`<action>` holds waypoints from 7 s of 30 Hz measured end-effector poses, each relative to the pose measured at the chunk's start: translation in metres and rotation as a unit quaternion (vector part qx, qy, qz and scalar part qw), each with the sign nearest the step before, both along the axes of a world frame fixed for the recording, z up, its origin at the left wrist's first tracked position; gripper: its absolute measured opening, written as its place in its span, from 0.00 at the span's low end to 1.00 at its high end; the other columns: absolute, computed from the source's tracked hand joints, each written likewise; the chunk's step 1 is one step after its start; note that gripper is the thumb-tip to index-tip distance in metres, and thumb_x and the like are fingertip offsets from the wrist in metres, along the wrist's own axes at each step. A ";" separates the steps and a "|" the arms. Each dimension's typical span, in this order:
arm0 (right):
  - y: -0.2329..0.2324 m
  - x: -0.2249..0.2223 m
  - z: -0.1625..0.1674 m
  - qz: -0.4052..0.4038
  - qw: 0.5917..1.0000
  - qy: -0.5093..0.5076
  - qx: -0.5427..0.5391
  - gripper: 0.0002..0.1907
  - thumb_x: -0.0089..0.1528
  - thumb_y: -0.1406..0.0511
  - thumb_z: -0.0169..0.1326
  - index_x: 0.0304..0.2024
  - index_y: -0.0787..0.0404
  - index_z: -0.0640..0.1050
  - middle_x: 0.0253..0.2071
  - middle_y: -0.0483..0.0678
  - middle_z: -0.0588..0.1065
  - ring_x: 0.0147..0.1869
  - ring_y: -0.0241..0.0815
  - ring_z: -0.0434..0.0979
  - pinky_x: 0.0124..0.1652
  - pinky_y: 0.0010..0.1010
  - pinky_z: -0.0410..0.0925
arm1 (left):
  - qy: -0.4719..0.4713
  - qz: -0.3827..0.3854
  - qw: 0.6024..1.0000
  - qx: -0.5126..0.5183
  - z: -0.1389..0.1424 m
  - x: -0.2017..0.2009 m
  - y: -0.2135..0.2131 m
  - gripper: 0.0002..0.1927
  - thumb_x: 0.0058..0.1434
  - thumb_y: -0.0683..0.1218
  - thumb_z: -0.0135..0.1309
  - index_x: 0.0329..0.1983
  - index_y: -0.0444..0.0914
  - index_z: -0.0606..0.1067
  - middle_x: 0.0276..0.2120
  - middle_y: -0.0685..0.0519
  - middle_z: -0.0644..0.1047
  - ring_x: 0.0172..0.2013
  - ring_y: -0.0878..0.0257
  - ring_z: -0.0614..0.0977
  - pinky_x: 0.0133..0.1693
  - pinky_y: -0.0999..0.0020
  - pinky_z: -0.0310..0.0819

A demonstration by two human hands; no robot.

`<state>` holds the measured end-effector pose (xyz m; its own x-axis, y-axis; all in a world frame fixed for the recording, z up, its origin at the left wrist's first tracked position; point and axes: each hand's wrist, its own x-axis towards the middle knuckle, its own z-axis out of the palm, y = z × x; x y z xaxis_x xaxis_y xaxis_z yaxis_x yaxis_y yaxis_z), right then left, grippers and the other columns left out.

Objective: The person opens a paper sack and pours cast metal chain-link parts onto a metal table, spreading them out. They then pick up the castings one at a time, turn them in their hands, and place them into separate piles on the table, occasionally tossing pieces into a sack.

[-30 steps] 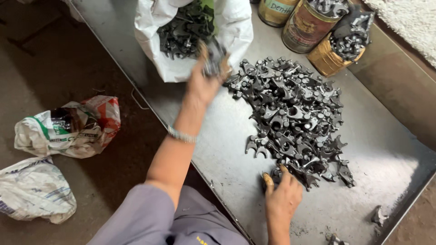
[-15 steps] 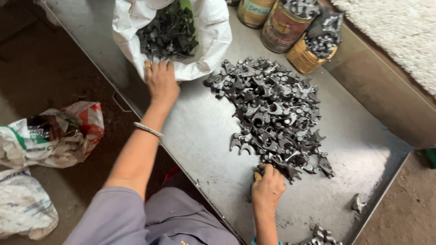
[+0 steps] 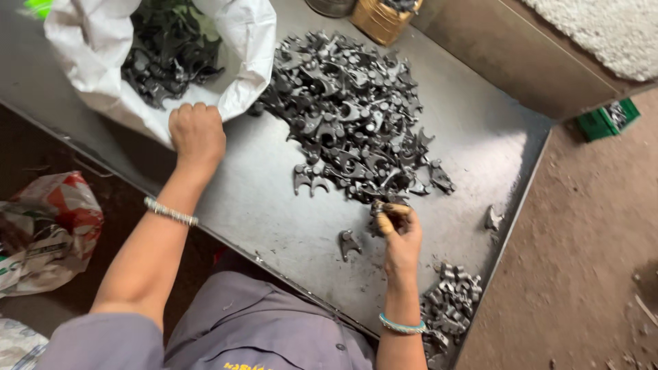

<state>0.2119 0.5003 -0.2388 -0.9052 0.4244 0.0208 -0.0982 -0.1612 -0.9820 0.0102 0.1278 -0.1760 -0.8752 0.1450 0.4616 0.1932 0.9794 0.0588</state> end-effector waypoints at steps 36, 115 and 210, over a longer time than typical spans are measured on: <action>-0.023 -0.030 0.072 -0.079 0.776 -0.153 0.606 0.25 0.50 0.69 0.68 0.50 0.57 0.79 0.43 0.50 0.77 0.55 0.54 0.69 0.54 0.45 0.62 | -0.493 -0.084 0.429 0.752 -0.046 0.109 0.137 0.17 0.57 0.46 0.64 0.47 0.33 0.82 0.31 0.51 0.82 0.25 0.65 0.81 0.17 0.70 0.73; 0.014 0.076 0.055 -0.095 0.926 -0.175 0.321 0.16 0.57 0.69 0.65 0.47 0.63 0.77 0.41 0.47 0.80 0.43 0.36 0.80 0.44 0.27 0.73 | -0.623 -0.081 0.379 0.680 -0.053 0.133 0.133 0.16 0.63 0.47 0.57 0.50 0.34 0.81 0.34 0.46 0.84 0.25 0.64 0.84 0.19 0.70 0.76; -0.024 0.004 0.037 -0.042 0.981 -0.076 0.175 0.27 0.52 0.73 0.70 0.50 0.63 0.71 0.43 0.49 0.76 0.44 0.40 0.77 0.43 0.31 0.73 | -0.526 -0.099 0.675 0.508 0.006 0.128 0.118 0.25 0.51 0.51 0.69 0.49 0.34 0.82 0.24 0.54 0.81 0.21 0.70 0.80 0.19 0.70 0.76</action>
<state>0.2163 0.4766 -0.2018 -0.8713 0.4886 0.0465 0.0548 0.1910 -0.9800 0.1385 0.2460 -0.1702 -0.8060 0.3828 -0.4514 -0.3581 0.2919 0.8869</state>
